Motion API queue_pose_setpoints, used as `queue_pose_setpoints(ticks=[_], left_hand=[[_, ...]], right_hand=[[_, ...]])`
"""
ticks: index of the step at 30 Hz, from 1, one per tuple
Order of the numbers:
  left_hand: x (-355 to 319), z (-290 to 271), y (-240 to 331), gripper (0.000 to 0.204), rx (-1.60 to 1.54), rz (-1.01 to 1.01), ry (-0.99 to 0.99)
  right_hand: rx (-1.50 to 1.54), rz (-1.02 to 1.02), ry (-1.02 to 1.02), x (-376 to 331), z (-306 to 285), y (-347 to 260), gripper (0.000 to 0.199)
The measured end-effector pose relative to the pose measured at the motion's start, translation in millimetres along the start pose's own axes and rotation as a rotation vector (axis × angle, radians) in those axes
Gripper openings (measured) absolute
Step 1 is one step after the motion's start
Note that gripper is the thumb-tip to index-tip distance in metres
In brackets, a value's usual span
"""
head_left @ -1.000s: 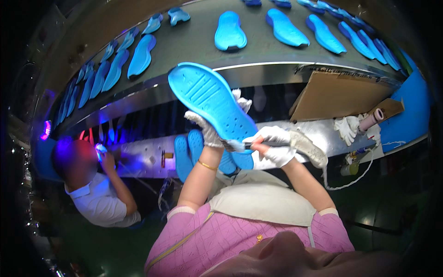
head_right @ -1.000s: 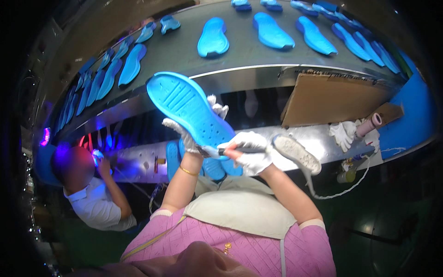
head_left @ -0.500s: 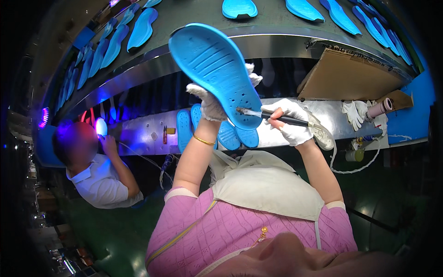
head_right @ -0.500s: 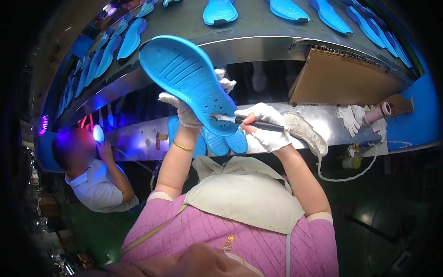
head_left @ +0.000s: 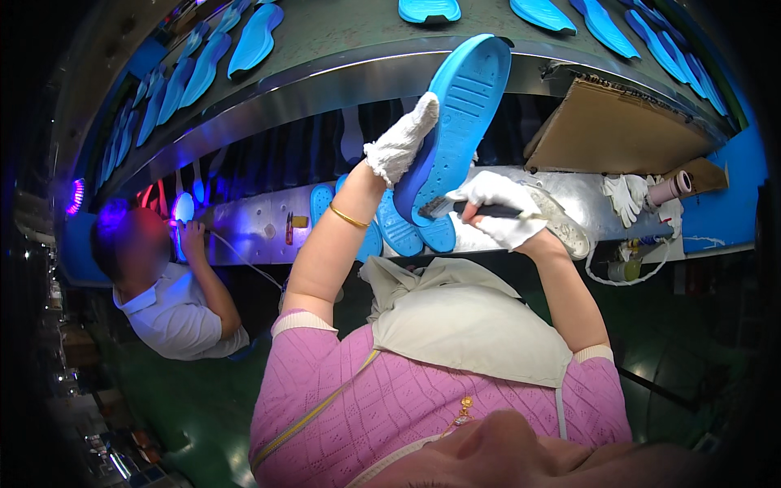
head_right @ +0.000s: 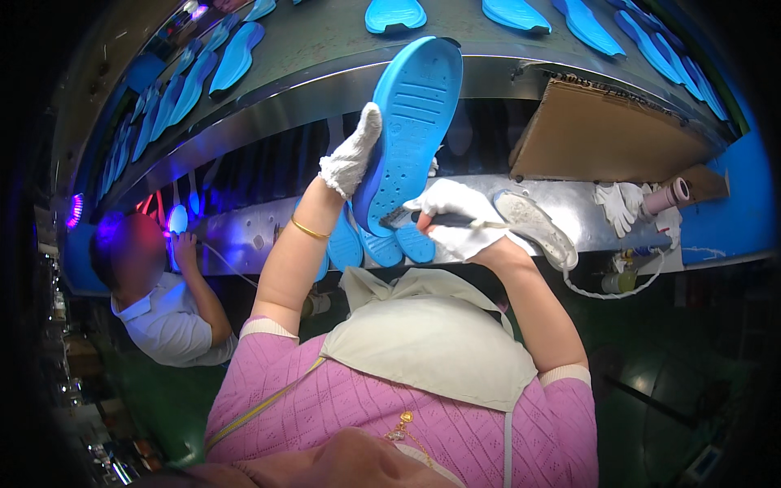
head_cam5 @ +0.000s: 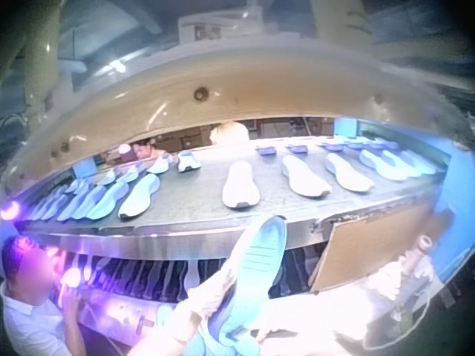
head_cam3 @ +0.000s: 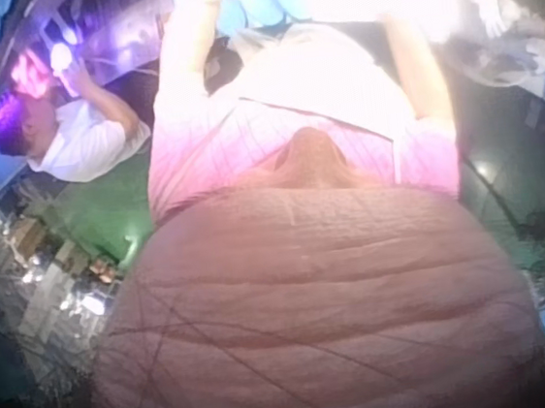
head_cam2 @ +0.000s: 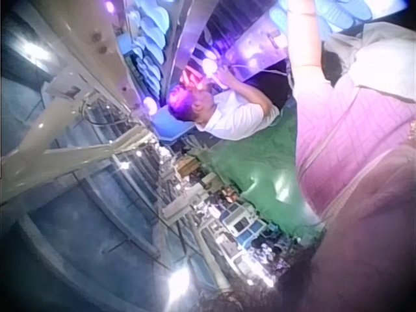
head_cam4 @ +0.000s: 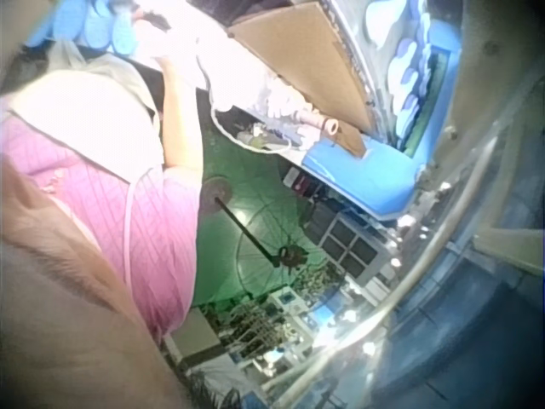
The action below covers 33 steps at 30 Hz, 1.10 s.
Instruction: The person applies glue to shoe soles by picking them from a conveyor, coating their surfaces and edges using a brush tool, and placing them back onto the conveyor belt.
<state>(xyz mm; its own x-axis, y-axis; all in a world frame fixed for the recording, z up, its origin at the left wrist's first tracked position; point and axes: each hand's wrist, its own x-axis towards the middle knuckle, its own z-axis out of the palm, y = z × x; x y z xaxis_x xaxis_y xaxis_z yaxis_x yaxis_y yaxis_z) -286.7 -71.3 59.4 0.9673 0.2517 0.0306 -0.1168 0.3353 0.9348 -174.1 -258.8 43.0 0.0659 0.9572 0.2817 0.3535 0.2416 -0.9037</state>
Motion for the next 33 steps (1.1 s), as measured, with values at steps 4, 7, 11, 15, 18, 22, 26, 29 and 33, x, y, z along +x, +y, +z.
queue_pose_setpoints(ticks=[4, 7, 11, 15, 18, 22, 26, 29, 33], left_hand=[[8, 0, -3, 0.076, 0.091, -0.155, 0.135], [18, -6, -12, 0.063, 0.086, -0.200, 0.267], [14, 2, -7, 0.062, 0.176, -0.211, 0.300], [14, -3, -10, 0.060, 0.197, -0.219, 0.263], [13, 1, -3, 0.065, 0.166, -0.253, 0.221], [10, 7, -5, 0.065, 0.160, -0.243, 0.251], [11, -1, -4, 0.067, 0.190, -0.250, 0.194], [5, -8, -1, 0.075, 0.232, -0.193, 0.193], [-24, 3, 15, 0.075, -0.320, 0.338, 0.078]], right_hand=[[0.117, 0.138, -0.092, 0, -9, -5, 0.011], [0.183, 0.019, 0.023, 3, -7, 4, 0.012], [0.064, -0.046, -0.061, -5, -7, 3, 0.012], [0.124, -0.031, 0.083, 5, -18, -6, 0.013], [-0.120, -0.101, 0.041, 4, -21, 2, 0.015], [0.078, -0.046, -0.032, 4, -35, 6, 0.013], [0.099, 0.063, 0.092, 9, -39, 10, 0.012], [0.100, 0.037, -0.061, 8, -49, 7, 0.010], [0.334, -0.118, 0.122, 0, -54, -3, 0.011]])
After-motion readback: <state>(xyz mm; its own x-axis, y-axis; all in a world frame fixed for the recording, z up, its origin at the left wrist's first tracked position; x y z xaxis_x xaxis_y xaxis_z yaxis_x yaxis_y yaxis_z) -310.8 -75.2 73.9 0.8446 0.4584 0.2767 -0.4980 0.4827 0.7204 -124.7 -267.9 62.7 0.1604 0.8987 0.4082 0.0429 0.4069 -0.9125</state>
